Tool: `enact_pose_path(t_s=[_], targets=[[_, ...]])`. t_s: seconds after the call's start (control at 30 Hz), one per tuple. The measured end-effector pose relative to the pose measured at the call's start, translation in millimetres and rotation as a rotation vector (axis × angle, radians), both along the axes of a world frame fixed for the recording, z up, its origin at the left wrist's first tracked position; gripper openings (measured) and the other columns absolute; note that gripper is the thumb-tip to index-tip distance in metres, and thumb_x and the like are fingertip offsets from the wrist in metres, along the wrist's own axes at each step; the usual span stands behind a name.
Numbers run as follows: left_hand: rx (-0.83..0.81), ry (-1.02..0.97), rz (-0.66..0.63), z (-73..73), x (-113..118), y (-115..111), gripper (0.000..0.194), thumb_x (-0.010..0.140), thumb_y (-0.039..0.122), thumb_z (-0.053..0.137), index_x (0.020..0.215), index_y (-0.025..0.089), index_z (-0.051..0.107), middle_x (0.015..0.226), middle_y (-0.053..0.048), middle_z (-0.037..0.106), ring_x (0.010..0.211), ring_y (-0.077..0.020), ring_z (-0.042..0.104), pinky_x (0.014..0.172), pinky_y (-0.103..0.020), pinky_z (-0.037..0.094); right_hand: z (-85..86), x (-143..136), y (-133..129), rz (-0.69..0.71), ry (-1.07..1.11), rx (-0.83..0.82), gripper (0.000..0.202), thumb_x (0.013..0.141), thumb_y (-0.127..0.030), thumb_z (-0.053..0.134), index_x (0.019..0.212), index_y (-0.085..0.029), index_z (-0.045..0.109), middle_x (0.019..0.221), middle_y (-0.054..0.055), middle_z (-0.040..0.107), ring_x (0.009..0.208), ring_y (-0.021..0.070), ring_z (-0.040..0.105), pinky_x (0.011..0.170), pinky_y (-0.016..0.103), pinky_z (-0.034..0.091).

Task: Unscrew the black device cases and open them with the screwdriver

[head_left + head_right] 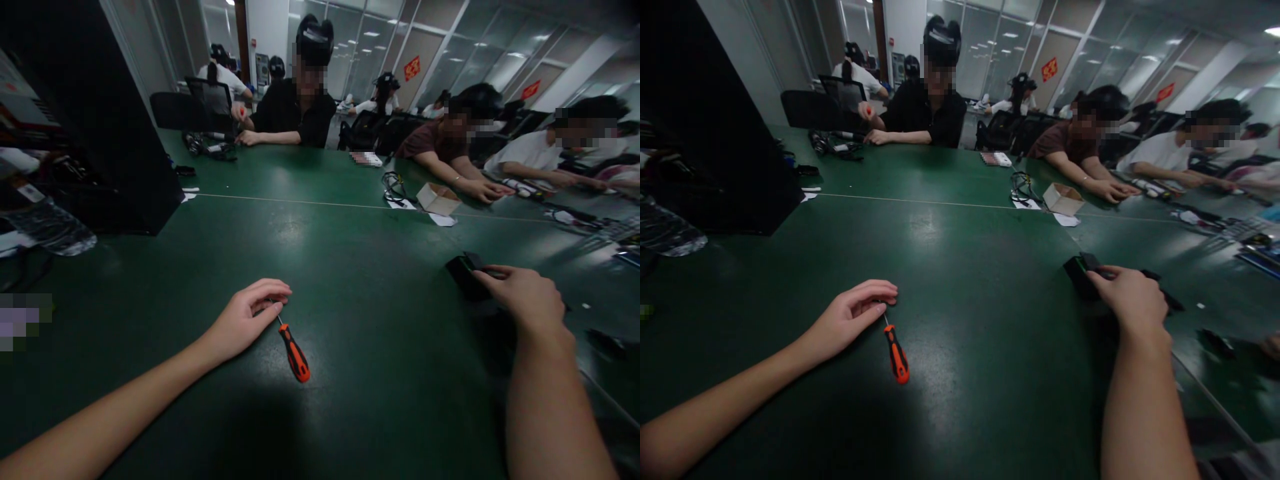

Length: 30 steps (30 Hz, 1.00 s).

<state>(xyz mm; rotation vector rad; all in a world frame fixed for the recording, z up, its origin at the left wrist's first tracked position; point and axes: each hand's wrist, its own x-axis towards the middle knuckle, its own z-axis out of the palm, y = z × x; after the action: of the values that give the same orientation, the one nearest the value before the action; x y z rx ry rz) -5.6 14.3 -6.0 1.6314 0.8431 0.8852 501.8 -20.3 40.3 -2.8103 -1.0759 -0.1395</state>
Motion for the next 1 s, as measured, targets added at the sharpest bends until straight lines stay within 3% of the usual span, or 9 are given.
enact_pose_path(t_s=[0.23, 0.47, 0.63, 0.7, 0.77, 0.87, 0.93, 1.0], targets=[[0.032, 0.022, -0.015, -1.8, -1.2, 1.1, 0.023, 0.091, 0.026, 0.064, 0.109, 0.022, 0.077, 0.124, -0.012, 0.065, 0.108, -0.0239, 0.066, 0.099, -0.037, 0.055, 8.3, -5.7, -4.5, 0.013, 0.008, -0.022, 0.058, 0.078, -0.063, 0.059, 0.117, -0.024, 0.079, 0.108, 0.021, 0.075, 0.077, 0.0358, 0.068, 0.056, 0.041, 0.045], [0.029, 0.026, -0.002, 2.0, -0.4, 0.2, 0.022, 0.090, 0.026, 0.065, 0.106, 0.022, 0.078, 0.122, -0.012, 0.067, 0.108, -0.0245, 0.066, 0.098, -0.037, 0.055, 6.3, -8.6, -4.9, 0.044, -0.001, -0.057, 0.047, 0.077, -0.056, 0.063, 0.108, -0.026, 0.081, 0.092, 0.021, 0.074, 0.069, 0.0349, 0.068, 0.055, 0.042, 0.046], [0.041, 0.035, 0.008, 2.7, -0.1, 0.5, 0.019, 0.089, 0.026, 0.066, 0.102, 0.022, 0.079, 0.118, -0.011, 0.069, 0.108, -0.0254, 0.065, 0.096, -0.036, 0.055, 16.0, -10.5, 1.9, 0.072, -0.041, -0.072, 0.050, 0.090, -0.053, 0.051, 0.116, -0.020, 0.078, 0.097, 0.024, 0.074, 0.079, 0.0379, 0.069, 0.060, 0.043, 0.046], [0.047, 0.048, 0.005, 1.2, -0.5, 1.5, 0.019, 0.089, 0.026, 0.065, 0.102, 0.022, 0.079, 0.118, -0.011, 0.069, 0.108, -0.0250, 0.065, 0.095, -0.035, 0.055, 32.2, -6.1, 10.9, 0.152, -0.091, -0.041, 0.048, 0.094, -0.048, 0.047, 0.115, -0.016, 0.077, 0.103, 0.024, 0.073, 0.089, 0.0357, 0.068, 0.069, 0.043, 0.045], [0.054, 0.061, -0.002, -1.0, -1.0, 2.5, 0.020, 0.091, 0.026, 0.063, 0.103, 0.022, 0.078, 0.119, -0.011, 0.068, 0.109, -0.0247, 0.065, 0.096, -0.035, 0.055, 52.0, 1.8, 23.4, 0.322, -0.163, 0.047, 0.044, 0.096, -0.044, 0.048, 0.109, -0.013, 0.077, 0.109, 0.023, 0.072, 0.096, 0.0314, 0.066, 0.077, 0.040, 0.043], [0.062, 0.074, -0.013, -3.3, -1.5, 3.4, 0.020, 0.093, 0.027, 0.061, 0.105, 0.023, 0.077, 0.121, -0.011, 0.067, 0.109, -0.0248, 0.065, 0.097, -0.036, 0.054, 69.2, 14.4, 45.0, 0.569, -0.186, 0.231, 0.032, 0.096, -0.038, 0.051, 0.093, -0.015, 0.073, 0.099, 0.019, 0.072, 0.089, 0.0242, 0.063, 0.079, 0.036, 0.040], [0.064, 0.077, -0.018, -3.5, -1.7, 3.5, 0.020, 0.093, 0.027, 0.061, 0.105, 0.023, 0.077, 0.121, -0.011, 0.067, 0.108, -0.0248, 0.066, 0.097, -0.036, 0.054, 61.5, 18.6, 57.4, 0.617, -0.132, 0.273, 0.027, 0.094, -0.037, 0.053, 0.078, -0.020, 0.067, 0.084, 0.012, 0.069, 0.078, 0.0204, 0.059, 0.074, 0.033, 0.038], [0.070, 0.077, -0.017, -3.1, -2.0, 3.5, 0.020, 0.093, 0.027, 0.061, 0.104, 0.023, 0.077, 0.120, -0.011, 0.067, 0.107, -0.0246, 0.066, 0.095, -0.035, 0.055, 39.5, 18.6, 66.0, 0.632, -0.090, 0.244, 0.034, 0.093, -0.038, 0.054, 0.063, -0.024, 0.056, 0.069, 0.006, 0.062, 0.067, 0.0180, 0.054, 0.069, 0.032, 0.037]])
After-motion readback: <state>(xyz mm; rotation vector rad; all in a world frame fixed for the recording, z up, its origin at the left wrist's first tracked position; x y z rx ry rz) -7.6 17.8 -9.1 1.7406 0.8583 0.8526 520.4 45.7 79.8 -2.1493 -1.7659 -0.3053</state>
